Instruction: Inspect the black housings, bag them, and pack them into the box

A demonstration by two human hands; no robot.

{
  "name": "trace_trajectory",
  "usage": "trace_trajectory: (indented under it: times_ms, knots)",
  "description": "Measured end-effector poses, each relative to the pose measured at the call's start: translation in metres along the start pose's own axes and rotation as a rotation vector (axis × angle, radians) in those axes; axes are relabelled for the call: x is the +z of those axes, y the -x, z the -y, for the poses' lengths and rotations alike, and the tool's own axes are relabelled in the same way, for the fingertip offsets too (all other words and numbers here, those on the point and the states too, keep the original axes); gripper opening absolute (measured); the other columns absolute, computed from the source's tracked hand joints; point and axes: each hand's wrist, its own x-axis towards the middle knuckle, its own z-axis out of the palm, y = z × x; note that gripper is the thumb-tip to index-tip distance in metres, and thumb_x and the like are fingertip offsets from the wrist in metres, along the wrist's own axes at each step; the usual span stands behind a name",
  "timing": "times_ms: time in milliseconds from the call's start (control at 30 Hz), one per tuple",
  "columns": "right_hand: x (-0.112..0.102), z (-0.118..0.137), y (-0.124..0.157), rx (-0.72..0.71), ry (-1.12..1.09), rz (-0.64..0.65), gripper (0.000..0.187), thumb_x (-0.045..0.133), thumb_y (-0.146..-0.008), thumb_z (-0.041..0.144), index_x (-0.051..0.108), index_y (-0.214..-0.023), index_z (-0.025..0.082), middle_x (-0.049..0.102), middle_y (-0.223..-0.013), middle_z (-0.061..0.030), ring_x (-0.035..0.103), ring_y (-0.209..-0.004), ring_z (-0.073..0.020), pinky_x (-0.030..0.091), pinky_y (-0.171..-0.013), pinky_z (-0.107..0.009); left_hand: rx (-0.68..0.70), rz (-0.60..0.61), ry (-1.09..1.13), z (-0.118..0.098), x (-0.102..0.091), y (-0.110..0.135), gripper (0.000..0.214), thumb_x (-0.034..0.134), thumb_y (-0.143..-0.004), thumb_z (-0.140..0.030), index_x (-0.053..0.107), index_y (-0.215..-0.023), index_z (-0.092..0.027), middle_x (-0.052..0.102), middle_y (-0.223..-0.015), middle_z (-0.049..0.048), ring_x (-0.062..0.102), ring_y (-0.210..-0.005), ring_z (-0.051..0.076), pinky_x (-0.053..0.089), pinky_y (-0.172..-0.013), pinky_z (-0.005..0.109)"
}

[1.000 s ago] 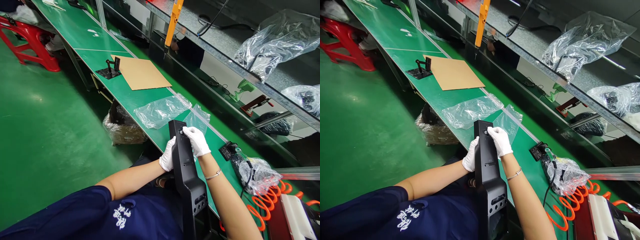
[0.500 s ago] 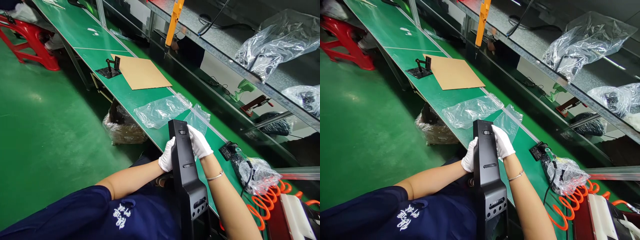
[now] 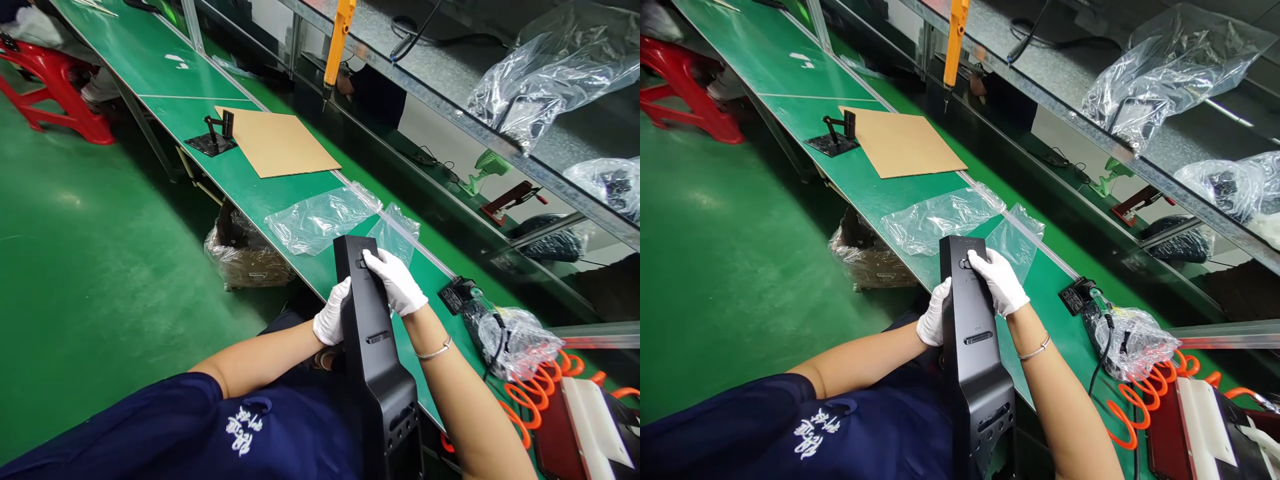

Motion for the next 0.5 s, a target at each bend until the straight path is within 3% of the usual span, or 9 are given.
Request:
trace_trajectory:
  times_ms: [133,267,367,500]
  knots:
    - [-0.002,0.004,0.005,0.023,-0.081,0.036,0.059,0.055,-0.08,0.074,0.063,-0.106,0.021,0.069,-0.1,-0.0047,0.066,-0.09,-0.0177,0.057,-0.081,-0.032,-0.021,0.115,-0.088,0.002,-0.007,0.001,0.05,0.069,-0.081,-0.057,0.076,-0.106,-0.014,0.078,-0.104,0.0113,0.073,-0.093,0.027,0.055,-0.093,0.04]
    - [0.006,0.01,0.018,-0.139,0.262,-0.094,0.061,0.054,-0.082,0.074,0.063,-0.11,0.02,0.069,-0.111,-0.0067,0.064,-0.1,-0.0207,0.055,-0.091,-0.037,-0.031,0.098,-0.142,0.005,-0.012,0.005,0.043,0.068,-0.081,-0.056,0.078,-0.099,-0.018,0.079,-0.096,0.0078,0.074,-0.095,0.028,0.055,-0.094,0.038]
    - [0.013,0.01,0.026,-0.216,0.457,-0.199,0.069,0.054,-0.083,0.074,0.057,-0.127,0.02,0.063,-0.128,-0.0091,0.062,-0.111,-0.0233,0.049,-0.104,-0.042,0.006,0.042,-0.119,0.007,-0.015,0.009,0.044,0.069,-0.079,-0.056,0.078,-0.101,-0.019,0.08,-0.099,0.0066,0.073,-0.101,0.028,0.054,-0.097,0.037]
    - [0.017,0.0,0.028,-0.244,0.502,-0.229,0.082,0.042,-0.089,0.071,0.039,-0.15,0.016,0.047,-0.15,-0.0118,0.05,-0.135,-0.0256,0.035,-0.121,-0.045,0.023,0.035,-0.083,0.01,-0.017,0.013,0.048,0.067,-0.08,-0.058,0.076,-0.107,-0.02,0.079,-0.107,0.0061,0.07,-0.112,0.029,0.05,-0.105,0.039]
